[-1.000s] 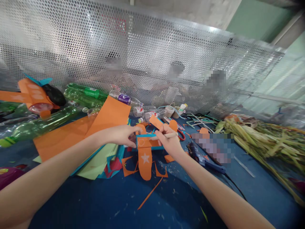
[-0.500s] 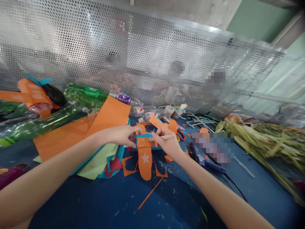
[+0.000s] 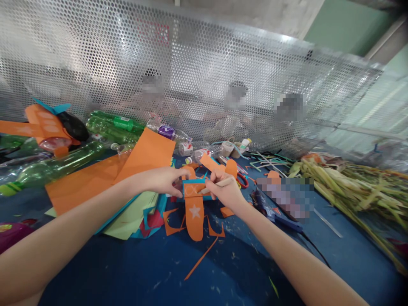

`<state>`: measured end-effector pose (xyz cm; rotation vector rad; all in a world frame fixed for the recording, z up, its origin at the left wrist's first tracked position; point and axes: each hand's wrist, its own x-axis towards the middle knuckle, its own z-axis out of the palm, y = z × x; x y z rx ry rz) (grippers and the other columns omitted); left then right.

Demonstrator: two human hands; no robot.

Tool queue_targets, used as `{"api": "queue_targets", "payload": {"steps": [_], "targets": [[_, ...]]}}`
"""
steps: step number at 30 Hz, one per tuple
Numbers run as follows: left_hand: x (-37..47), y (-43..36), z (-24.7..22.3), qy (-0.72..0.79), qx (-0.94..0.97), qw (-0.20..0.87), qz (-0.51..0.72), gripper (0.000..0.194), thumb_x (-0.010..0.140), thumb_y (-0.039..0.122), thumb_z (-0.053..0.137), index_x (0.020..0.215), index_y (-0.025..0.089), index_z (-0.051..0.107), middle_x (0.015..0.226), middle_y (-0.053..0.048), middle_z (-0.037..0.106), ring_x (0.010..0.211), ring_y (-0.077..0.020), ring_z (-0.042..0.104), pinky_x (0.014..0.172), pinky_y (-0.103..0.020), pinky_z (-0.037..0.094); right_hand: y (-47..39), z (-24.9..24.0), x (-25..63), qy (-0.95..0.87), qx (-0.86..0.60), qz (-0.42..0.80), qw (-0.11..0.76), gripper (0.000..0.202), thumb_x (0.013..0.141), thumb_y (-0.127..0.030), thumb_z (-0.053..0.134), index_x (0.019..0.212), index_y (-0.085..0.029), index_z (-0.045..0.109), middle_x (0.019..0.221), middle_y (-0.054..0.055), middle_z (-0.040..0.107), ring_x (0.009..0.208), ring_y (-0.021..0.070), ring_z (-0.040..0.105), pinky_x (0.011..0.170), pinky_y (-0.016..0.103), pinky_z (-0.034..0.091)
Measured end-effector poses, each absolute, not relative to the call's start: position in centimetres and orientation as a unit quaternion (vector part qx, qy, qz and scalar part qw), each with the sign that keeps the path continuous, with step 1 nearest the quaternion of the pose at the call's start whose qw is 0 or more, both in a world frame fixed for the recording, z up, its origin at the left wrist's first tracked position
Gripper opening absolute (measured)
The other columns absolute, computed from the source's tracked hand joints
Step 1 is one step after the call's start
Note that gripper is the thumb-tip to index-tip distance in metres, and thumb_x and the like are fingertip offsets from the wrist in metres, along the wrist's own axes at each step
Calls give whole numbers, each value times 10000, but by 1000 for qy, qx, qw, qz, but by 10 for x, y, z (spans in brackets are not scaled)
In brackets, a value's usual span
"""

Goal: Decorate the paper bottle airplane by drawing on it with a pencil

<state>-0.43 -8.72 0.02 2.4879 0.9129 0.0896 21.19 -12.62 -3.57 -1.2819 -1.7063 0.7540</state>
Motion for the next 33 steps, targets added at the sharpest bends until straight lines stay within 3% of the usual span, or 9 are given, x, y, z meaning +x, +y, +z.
{"api": "queue_targets", "payload": {"steps": [6,13,27,33], "targets": [[-6,-84,-3,323,913,247,39,540,731,280,638,1236,279,447,782,39,615,637,-130,559,569,-220,353,-125,-33,213,-674,-525,259,451,231,669,-196,510,542,-228,319,364,-97,344,319,75,362,371,210,250],[-4,-89,3,336,907,250,32,470,749,314,638,1190,268,481,829,20,632,693,-148,580,597,-231,365,-123,-32,215,-657,-520,257,481,253,691,-206,498,544,-234,294,381,-100,286,307,76,350,364,214,225],[-5,-85,-1,332,909,248,33,489,729,284,647,1187,265,475,783,34,607,683,-144,577,577,-223,355,-125,-35,212,-656,-523,258,479,234,784,-294,530,617,-227,380,372,-76,476,358,100,436,437,225,325],[-6,-85,-2,317,915,247,33,468,731,279,636,1168,251,470,771,32,591,689,-150,565,583,-225,351,-128,-25,217,-630,-515,258,520,227,755,-256,505,576,-227,368,345,-93,375,322,83,346,377,219,256]]}}
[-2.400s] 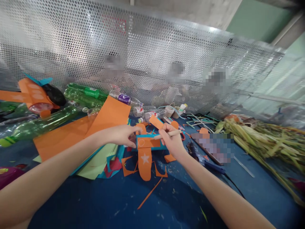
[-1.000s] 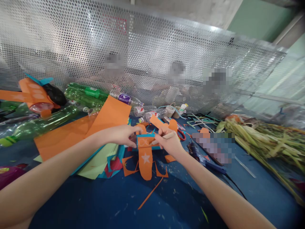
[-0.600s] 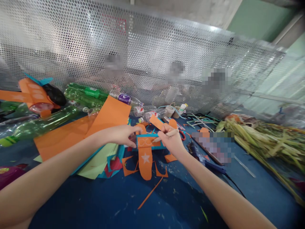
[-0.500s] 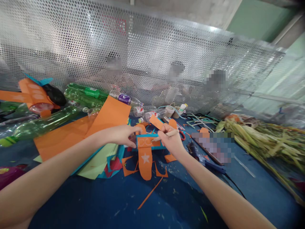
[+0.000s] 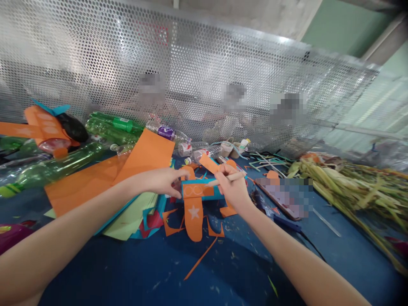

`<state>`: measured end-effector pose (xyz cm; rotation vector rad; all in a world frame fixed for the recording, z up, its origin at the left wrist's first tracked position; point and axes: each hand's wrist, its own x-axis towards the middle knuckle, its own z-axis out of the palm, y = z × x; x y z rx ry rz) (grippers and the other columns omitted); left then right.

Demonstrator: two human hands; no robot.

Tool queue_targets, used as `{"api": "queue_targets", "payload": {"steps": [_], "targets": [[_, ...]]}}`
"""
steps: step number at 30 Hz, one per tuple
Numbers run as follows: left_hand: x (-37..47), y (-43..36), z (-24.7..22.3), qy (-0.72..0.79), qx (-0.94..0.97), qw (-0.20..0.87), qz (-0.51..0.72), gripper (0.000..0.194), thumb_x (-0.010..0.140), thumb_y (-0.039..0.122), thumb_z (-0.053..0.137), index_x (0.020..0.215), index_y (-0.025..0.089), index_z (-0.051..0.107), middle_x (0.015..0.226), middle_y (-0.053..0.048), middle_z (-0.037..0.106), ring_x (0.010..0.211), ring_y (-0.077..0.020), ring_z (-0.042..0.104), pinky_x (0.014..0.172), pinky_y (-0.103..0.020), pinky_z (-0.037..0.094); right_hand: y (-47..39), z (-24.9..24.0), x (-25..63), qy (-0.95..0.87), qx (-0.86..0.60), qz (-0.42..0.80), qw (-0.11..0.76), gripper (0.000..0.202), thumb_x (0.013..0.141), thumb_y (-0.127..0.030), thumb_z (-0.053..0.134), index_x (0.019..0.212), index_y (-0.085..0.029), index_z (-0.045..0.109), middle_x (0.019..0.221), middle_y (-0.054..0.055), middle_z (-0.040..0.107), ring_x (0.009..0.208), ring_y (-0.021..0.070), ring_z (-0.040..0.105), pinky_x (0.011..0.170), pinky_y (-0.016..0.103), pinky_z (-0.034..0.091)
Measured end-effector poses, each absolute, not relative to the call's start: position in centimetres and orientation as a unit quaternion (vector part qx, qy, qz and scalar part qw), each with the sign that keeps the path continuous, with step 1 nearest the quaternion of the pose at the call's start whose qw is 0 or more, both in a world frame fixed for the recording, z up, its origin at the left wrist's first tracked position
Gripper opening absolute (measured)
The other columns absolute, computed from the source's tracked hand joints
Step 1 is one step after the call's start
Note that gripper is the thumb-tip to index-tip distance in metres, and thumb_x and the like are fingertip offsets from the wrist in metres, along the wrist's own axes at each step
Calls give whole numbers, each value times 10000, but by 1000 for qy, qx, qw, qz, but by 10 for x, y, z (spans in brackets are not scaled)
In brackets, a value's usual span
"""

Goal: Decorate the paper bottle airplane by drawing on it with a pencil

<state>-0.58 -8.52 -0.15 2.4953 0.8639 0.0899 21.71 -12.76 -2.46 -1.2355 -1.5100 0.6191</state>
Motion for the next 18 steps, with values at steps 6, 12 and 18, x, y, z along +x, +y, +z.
{"api": "queue_targets", "payload": {"steps": [6,12,18], "targets": [[-7,-85,-3,317,913,255,31,468,751,264,625,1187,264,456,861,21,624,715,-149,574,596,-228,369,-127,-18,221,-638,-550,201,501,243,706,-210,498,520,-226,343,341,-84,368,340,84,366,388,218,292],[-8,-83,-6,319,910,263,31,499,751,283,627,1215,267,443,882,12,632,732,-157,581,597,-230,372,-120,-23,222,-619,-535,240,522,210,703,-230,500,543,-227,363,321,-92,366,318,72,337,369,204,284],[-7,-83,-5,321,909,262,34,480,748,269,628,1196,260,456,871,9,635,710,-154,578,589,-233,365,-119,-26,223,-632,-536,229,510,230,714,-219,501,532,-226,361,326,-85,389,327,76,367,378,203,304]]}}
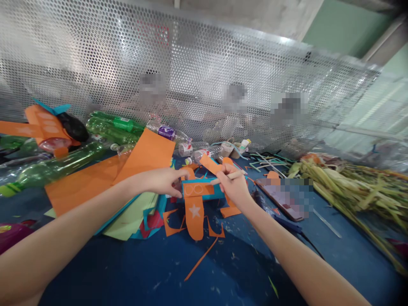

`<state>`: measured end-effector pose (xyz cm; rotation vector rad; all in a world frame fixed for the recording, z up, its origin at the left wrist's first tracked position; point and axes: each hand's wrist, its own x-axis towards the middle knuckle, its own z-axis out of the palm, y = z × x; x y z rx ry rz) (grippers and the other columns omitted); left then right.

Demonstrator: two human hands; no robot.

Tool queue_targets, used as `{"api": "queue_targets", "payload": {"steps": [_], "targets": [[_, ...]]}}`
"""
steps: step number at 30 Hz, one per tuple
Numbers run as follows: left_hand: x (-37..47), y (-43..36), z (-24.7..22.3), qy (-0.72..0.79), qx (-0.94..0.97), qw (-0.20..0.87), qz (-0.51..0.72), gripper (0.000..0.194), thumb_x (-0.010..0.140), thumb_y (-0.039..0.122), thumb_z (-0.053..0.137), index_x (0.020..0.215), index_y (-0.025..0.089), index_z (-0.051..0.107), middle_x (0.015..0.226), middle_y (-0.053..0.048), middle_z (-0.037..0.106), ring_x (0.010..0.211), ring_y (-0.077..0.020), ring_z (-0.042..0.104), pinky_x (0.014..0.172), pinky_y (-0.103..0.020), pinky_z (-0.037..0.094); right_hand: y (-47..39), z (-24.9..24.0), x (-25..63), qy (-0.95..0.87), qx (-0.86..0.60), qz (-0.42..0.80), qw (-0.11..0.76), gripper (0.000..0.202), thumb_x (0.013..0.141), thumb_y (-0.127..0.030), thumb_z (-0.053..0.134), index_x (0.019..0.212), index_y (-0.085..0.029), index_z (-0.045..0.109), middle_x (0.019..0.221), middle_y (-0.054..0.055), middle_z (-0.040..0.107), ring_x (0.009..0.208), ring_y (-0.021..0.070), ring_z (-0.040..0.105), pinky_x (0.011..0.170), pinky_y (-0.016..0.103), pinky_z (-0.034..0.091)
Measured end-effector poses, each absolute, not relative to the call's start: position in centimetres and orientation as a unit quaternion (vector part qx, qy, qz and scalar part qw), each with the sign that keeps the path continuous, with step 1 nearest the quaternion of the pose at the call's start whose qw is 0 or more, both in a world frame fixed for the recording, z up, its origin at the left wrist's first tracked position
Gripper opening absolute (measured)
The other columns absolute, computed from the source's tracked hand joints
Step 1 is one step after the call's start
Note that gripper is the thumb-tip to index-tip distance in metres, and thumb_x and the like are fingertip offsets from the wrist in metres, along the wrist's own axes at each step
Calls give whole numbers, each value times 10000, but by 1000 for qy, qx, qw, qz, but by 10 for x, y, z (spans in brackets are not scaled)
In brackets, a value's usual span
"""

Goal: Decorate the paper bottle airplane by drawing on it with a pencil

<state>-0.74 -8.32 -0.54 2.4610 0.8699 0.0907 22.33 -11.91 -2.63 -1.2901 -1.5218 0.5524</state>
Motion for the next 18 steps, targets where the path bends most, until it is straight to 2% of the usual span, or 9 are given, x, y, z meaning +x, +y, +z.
{"api": "queue_targets", "payload": {"steps": [11,18], "targets": [[-4,-86,-1,343,904,253,14,513,751,278,609,1234,266,436,874,11,628,712,-156,571,596,-239,360,-116,-34,224,-651,-512,270,491,216,714,-203,523,563,-224,370,336,-87,418,311,81,380,370,205,307],[-4,-86,-1,339,902,267,20,517,756,339,608,1240,277,436,901,8,635,710,-153,566,630,-248,359,-117,-33,223,-672,-526,246,460,264,693,-218,529,547,-227,309,347,-100,338,319,75,336,366,206,249]]}}
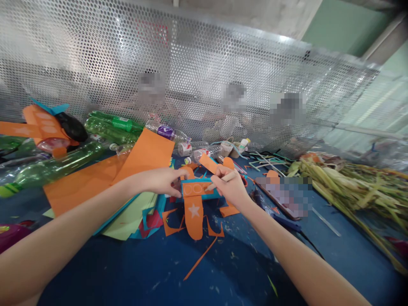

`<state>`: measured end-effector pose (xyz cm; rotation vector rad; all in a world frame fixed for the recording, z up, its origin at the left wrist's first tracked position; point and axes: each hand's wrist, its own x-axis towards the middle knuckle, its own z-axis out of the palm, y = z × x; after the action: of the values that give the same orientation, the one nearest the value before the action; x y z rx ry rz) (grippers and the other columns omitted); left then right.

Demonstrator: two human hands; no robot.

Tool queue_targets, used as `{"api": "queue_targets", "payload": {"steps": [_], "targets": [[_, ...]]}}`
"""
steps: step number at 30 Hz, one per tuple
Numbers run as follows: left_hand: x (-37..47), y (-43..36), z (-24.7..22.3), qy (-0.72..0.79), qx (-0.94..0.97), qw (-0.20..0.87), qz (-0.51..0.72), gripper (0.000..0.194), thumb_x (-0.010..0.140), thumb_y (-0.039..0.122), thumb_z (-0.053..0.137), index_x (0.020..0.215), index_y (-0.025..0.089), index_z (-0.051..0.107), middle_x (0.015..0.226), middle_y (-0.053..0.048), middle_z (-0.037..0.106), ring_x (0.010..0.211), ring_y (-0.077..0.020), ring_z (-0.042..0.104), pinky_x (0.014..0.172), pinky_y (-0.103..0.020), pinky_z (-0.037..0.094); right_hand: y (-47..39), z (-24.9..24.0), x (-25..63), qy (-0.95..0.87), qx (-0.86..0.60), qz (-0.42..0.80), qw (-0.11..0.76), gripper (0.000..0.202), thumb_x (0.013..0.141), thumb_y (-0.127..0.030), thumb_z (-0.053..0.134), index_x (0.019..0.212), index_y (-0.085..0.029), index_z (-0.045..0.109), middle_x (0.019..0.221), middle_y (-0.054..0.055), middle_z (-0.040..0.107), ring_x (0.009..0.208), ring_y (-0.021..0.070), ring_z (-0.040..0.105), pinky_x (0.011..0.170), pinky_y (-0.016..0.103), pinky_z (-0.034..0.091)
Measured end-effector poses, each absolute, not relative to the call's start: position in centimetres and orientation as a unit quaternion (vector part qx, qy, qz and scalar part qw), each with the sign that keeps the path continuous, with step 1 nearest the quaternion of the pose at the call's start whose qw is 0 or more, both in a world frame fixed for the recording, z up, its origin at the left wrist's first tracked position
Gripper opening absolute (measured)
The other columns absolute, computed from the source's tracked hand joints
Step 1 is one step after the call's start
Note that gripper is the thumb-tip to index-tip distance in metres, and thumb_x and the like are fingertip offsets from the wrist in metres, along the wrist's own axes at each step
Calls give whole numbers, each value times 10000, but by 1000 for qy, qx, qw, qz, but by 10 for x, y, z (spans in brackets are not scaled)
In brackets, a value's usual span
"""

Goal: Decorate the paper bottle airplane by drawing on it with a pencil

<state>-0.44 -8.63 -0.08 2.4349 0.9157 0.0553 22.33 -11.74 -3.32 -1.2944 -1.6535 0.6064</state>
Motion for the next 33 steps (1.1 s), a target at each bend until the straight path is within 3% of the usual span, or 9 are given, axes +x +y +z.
{"api": "queue_targets", "payload": {"steps": [9,17,21,24,33], "targets": [[-6,-84,-4,340,902,265,18,510,758,356,608,1235,272,446,940,-7,643,748,-168,579,631,-248,369,-120,-19,225,-691,-566,129,431,279,662,-210,495,505,-216,264,428,-78,284,422,83,316,422,219,230],[-6,-85,-3,346,899,268,13,525,760,344,616,1243,282,421,883,10,639,713,-153,577,612,-242,370,-121,-17,226,-670,-578,139,445,258,683,-216,483,485,-218,318,369,-72,391,359,103,461,374,212,248],[-6,-85,-2,336,903,269,18,515,763,328,610,1240,269,424,892,3,638,727,-154,578,612,-239,371,-119,-20,227,-658,-569,170,463,246,696,-206,486,499,-223,340,380,-44,488,427,145,575,377,209,283],[-6,-84,-3,330,905,268,22,506,759,328,613,1228,268,434,913,-2,637,734,-158,575,615,-240,368,-120,-21,226,-651,-560,175,482,263,700,-207,495,498,-233,328,353,-46,445,470,168,607,386,210,310],[-8,-83,-6,313,905,284,38,533,754,308,630,1247,283,429,938,-5,640,749,-166,584,628,-244,382,-124,-25,221,-626,-538,225,517,232,721,-205,512,533,-224,376,346,-74,426,328,81,374,386,210,307]]}}
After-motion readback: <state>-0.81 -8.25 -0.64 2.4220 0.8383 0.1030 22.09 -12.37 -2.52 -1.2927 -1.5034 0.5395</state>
